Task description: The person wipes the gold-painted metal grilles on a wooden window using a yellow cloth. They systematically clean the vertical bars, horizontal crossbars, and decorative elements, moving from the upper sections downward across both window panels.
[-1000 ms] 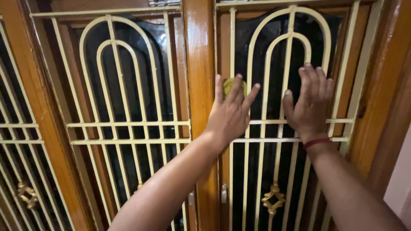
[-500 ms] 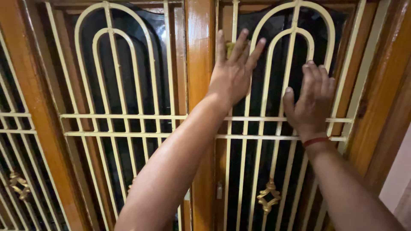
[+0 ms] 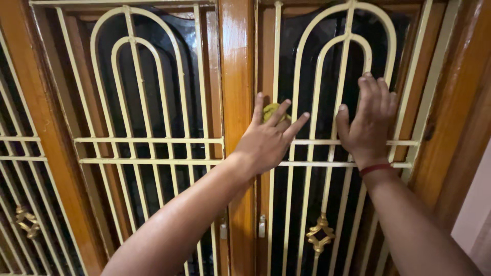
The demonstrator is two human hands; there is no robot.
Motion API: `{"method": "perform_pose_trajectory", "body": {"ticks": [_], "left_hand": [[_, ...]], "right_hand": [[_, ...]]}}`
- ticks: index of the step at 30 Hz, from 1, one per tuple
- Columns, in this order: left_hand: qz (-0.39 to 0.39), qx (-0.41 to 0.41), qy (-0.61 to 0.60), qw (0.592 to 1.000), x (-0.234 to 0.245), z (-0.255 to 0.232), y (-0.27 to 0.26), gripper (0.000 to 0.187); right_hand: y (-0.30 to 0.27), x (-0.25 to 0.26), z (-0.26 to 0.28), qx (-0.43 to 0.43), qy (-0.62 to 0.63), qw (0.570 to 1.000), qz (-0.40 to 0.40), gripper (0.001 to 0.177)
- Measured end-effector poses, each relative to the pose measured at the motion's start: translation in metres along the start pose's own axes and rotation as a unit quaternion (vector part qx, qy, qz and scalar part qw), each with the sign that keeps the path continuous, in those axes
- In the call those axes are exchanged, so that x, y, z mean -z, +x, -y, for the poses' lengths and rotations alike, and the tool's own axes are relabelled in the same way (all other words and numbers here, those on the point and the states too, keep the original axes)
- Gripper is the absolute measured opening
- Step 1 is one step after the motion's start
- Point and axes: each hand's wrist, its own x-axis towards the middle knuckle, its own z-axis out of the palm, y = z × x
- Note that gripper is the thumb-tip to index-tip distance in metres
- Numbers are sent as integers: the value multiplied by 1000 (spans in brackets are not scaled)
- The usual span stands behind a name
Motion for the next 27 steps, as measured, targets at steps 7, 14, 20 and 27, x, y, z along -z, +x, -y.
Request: {"method": "perform_pose_trajectory", "body": {"ticks": [7, 14, 20, 27], "left_hand": [[-63, 4, 174, 983, 4, 16, 18, 75], [-178, 111, 79, 975, -8, 30, 54, 70], [-132, 66, 50, 988, -40, 0, 19, 70], [-271, 43, -152, 950, -52, -6, -14, 59]], "right_hand": [[-3, -2, -1, -7, 14, 1000, -1, 60], [0, 0, 3, -3, 29, 1000, -4, 61], [-1, -1, -1, -3, 15, 1000, -6, 61], [1, 0, 1, -11, 26, 1000, -8, 60]]}}
